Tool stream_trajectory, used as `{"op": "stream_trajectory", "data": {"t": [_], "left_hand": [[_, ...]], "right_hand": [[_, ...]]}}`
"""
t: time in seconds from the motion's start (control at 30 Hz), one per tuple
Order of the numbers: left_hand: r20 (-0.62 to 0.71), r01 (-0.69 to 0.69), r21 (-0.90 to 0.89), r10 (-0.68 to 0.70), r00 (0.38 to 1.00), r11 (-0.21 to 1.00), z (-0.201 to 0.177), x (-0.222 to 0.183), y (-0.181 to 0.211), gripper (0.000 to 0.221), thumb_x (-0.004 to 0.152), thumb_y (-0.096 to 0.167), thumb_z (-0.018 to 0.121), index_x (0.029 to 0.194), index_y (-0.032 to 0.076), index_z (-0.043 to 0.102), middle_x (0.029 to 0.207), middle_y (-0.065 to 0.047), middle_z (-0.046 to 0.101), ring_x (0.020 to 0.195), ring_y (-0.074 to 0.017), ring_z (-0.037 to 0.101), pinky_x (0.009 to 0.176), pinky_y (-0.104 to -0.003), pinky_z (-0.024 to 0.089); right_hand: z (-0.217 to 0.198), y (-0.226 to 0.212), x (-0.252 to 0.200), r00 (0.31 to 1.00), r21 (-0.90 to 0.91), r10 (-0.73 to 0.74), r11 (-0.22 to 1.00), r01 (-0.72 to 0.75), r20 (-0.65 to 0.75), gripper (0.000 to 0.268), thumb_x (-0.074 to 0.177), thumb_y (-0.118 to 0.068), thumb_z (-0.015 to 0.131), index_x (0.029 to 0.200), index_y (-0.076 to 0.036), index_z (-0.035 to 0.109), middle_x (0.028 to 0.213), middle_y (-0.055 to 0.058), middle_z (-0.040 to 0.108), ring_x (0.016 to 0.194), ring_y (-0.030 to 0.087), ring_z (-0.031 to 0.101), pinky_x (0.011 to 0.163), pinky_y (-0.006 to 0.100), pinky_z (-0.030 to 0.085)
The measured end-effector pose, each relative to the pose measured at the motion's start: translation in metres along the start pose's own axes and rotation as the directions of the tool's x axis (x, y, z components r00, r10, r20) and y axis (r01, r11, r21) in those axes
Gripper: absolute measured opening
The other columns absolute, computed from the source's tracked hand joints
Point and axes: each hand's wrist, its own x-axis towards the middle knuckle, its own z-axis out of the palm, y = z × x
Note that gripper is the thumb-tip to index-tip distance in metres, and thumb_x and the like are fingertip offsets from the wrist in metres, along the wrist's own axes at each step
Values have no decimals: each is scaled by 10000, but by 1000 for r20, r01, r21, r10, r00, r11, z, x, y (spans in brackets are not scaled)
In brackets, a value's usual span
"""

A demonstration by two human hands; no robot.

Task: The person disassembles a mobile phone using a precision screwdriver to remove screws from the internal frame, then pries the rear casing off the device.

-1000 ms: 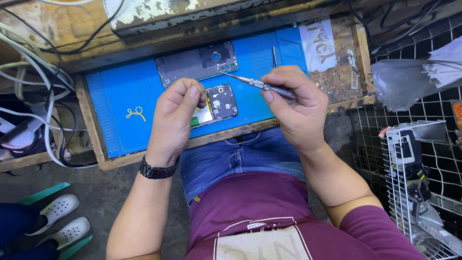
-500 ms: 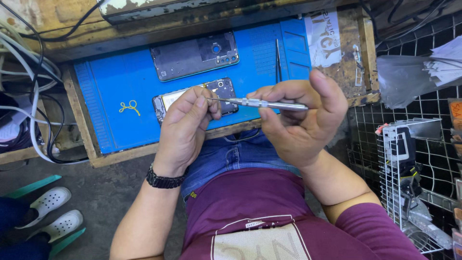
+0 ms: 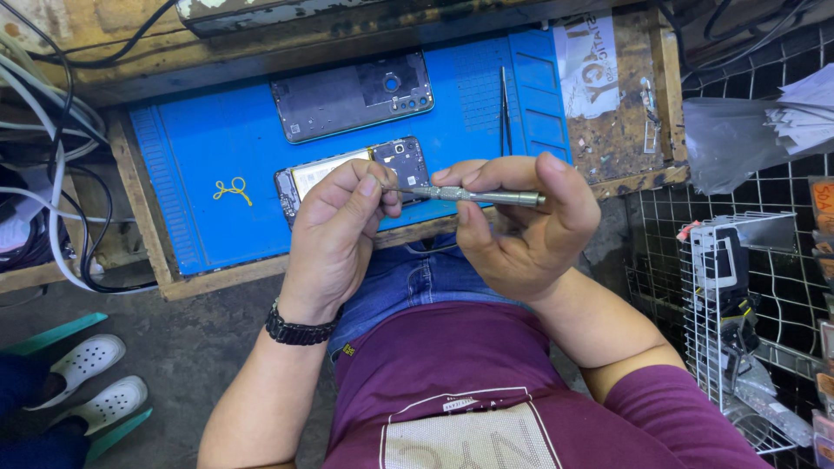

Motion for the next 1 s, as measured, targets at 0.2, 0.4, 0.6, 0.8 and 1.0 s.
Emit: {"op": "stream_trajectory", "data": {"t": [0.2,0.4,0.6,0.8,1.0], "left_hand": [[-24,15,26,-14,1000,1000,-2,-1,-2,185,1105,223,591,1102,41,626,1024,-25,615,967,-117,550,902,-272,457],[-32,9,90,-7,999,996,-3,0,-2,185,1104,219,585,1099,39,631,1007,-16,626,956,-105,557,896,-264,459],[-32,-48,298,60,998,953,-2,-1,-4,163,1114,195,582,1096,39,626,1004,13,620,967,-75,564,927,-255,482],[53,-160,687,170,984,709,5,-3,14,132,1100,133,581,1116,20,648,1043,-23,654,1002,-120,611,918,-276,493],[76,-183,891,260,962,416,7,-2,21,84,1029,69,638,1065,1,671,1019,-93,670,953,-213,665,843,-317,517]], "right_hand": [[2,3,-4,1000,8,-17,1000,18,-12,840,1010,92,644,1592,-290,175,1201,162,567,999,256,703,964,463,637],[2,4,-5,1000,22,-13,1000,13,-7,824,1014,95,642,1586,-289,189,1201,166,570,1000,269,707,962,468,635],[-1,3,-3,999,22,-6,1000,5,44,770,1034,90,647,1577,-232,208,1217,161,584,1038,274,719,980,434,640],[-2,10,4,996,60,39,997,-44,83,662,1035,116,680,1510,-130,291,1259,190,586,1073,271,718,968,353,636],[5,16,7,990,-33,20,999,-16,143,620,1023,138,716,1474,-41,330,1245,193,633,1056,245,739,905,298,628]]}}
